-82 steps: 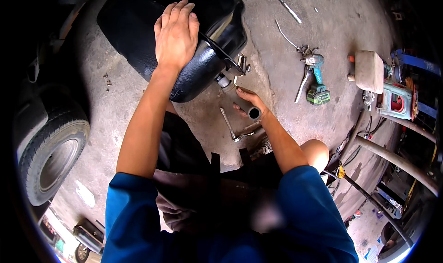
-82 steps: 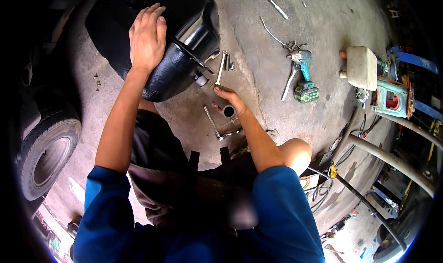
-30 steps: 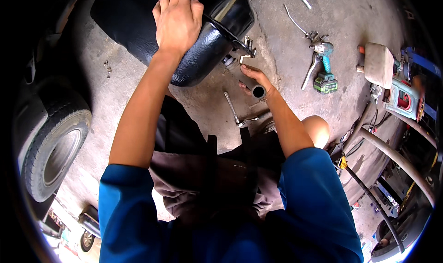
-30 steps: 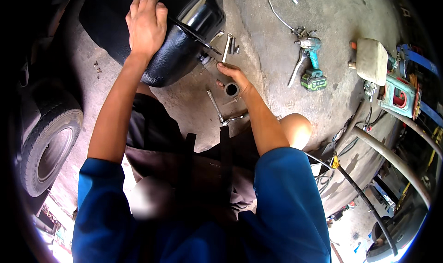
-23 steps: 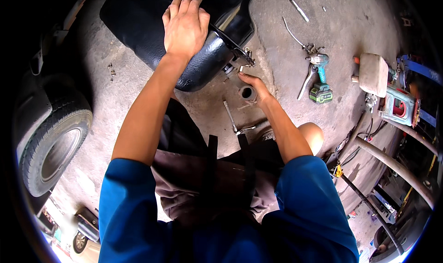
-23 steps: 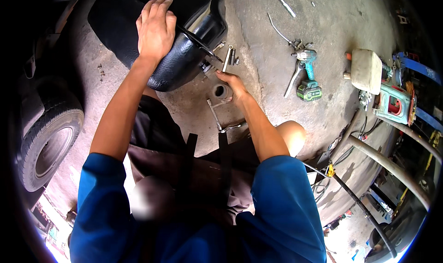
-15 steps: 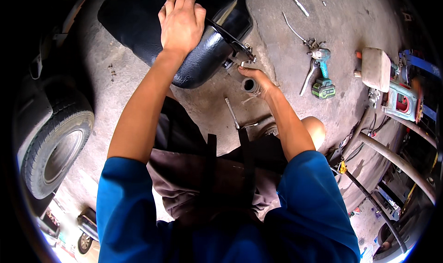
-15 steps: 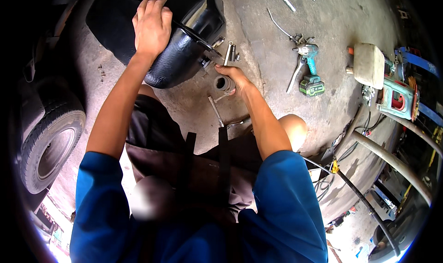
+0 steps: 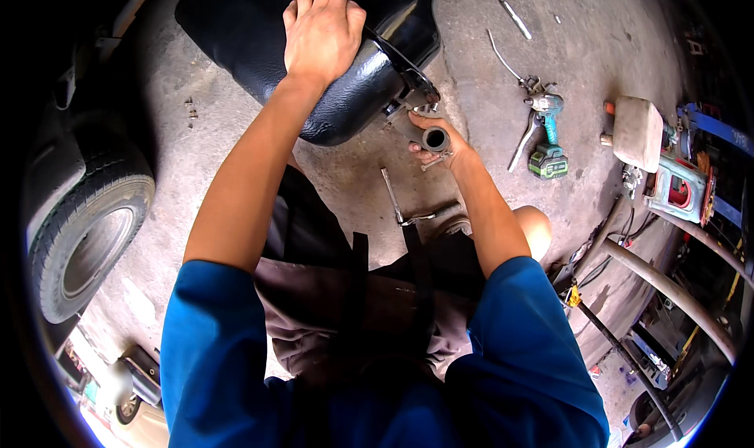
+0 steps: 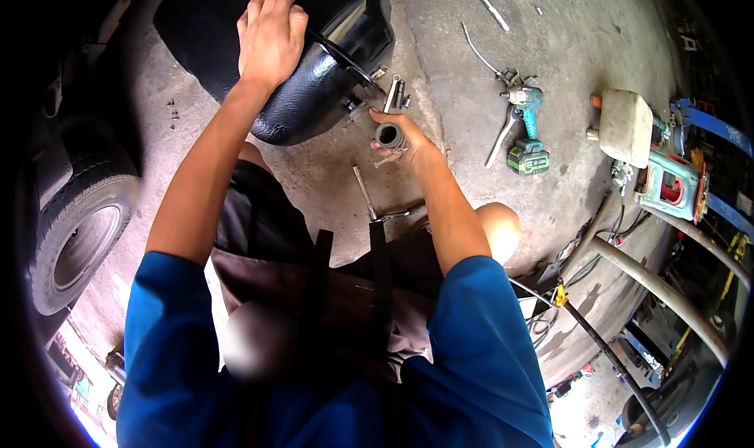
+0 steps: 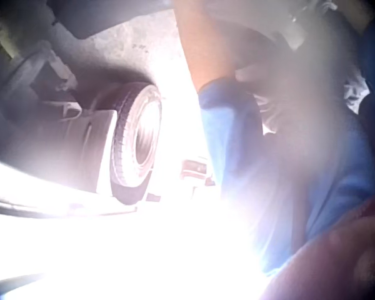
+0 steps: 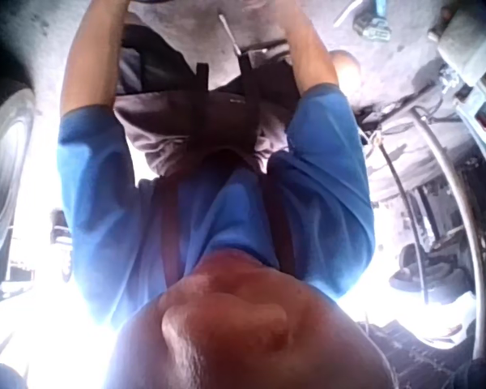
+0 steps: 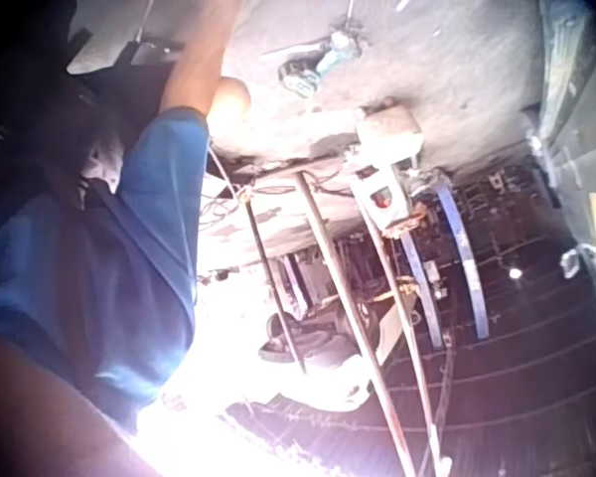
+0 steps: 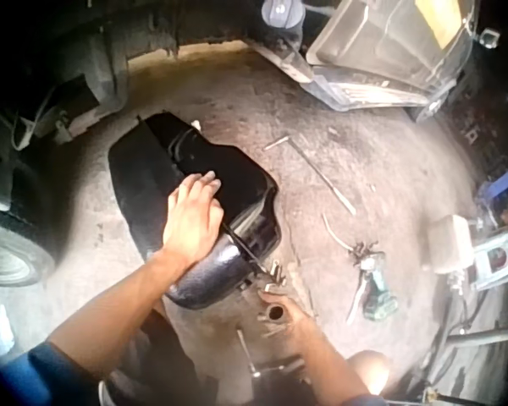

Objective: The person removes a metal pipe from a black fuel tank using a socket wrench and then lifts the fuel tank from the ground.

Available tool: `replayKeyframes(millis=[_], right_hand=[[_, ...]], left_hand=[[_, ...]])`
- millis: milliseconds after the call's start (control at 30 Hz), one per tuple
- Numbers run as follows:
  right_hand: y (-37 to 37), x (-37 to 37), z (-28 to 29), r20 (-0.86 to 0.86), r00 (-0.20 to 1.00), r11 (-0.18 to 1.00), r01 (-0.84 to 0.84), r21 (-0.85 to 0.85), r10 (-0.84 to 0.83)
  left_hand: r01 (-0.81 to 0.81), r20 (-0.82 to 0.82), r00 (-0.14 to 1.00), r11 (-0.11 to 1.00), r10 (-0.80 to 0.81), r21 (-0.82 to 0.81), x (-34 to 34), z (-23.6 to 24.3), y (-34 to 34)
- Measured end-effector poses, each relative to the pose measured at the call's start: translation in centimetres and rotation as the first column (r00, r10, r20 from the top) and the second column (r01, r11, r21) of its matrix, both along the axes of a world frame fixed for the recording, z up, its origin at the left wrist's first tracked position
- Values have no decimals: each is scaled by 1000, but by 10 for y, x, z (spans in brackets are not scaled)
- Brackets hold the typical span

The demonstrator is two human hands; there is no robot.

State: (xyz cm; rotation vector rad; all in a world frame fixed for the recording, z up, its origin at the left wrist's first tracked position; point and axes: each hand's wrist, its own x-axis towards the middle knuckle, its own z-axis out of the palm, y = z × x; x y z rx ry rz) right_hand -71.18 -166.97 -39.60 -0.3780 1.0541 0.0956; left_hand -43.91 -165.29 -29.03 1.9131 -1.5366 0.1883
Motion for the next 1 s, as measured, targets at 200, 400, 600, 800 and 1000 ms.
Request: replayKeyframes(millis=[200, 400, 600, 800, 1000], right_hand=[[-6, 18, -5, -36, 999, 1000, -4, 22, 4], [-9, -12, -62, 281, 958, 998, -62, 7, 58], [71, -55, -167, -275, 945, 941, -244, -235, 176], [165, -125, -247, -856, -130, -729, -596, -336, 501], [237, -86, -156, -877, 93, -704, -558, -438, 472]], left_hand=[[-63, 12, 998, 998, 64, -15, 18, -4, 4], [-137, 76, 989, 982, 127, 132, 13, 1, 1], [-136, -162, 981, 971, 106, -194, 9, -49, 20], [-99, -218, 975, 961, 41, -260, -4, -35, -6], [-121, -101, 989, 981, 106, -151, 6, -18, 4]])
